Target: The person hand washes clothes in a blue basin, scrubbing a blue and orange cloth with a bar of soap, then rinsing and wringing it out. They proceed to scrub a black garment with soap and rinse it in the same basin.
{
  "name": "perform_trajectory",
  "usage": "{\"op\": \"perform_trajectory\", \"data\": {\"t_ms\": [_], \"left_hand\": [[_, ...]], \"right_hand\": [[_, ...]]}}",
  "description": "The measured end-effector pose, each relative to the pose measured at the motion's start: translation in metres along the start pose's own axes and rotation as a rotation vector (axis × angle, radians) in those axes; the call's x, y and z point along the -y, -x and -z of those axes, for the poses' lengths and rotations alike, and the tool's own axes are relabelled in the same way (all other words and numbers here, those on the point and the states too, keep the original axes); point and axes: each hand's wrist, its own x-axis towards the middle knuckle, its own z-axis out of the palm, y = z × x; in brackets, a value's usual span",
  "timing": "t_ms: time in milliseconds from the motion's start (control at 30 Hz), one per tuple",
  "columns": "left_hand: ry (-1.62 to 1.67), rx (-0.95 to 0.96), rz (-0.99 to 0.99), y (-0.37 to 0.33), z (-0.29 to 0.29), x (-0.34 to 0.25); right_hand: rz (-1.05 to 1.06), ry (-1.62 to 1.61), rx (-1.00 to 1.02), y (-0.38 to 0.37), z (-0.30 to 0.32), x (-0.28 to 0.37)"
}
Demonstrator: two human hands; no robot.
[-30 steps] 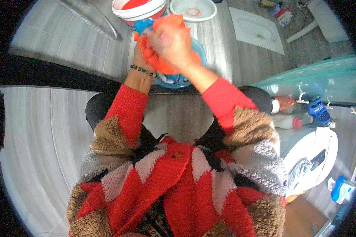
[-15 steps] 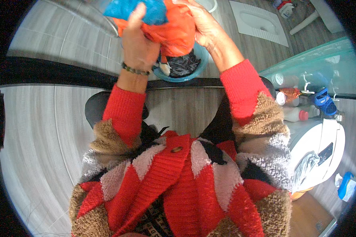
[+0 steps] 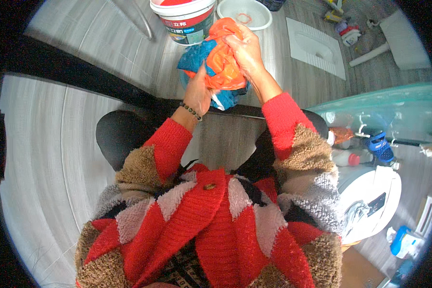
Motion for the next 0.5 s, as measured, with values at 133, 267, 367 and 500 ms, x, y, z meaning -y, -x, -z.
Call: {"op": "perform_trajectory", "data": {"t_ms": [133,267,367,500], "left_hand": [[0.435,0.439,0.345,-0.014,0.023,-0.006],[0.856,1.019,0.247,-0.054,0.056,-0.014],[0.548,0.602,0.155,-0.062,0.060,0.007],[0.595,0.121,0.265,-0.064,0.050,0.037]], "right_hand": [[0.184,0.243,0.170,0.019,-0.011,-0.001],[0.475,1.018,0.421,0.062,-0.043,-0.027],[0.813,1.103,0.432,0.062,-0.048,-0.050],[0.057,0.991,-0.014,0.021,-0.034,-0.056]]}}
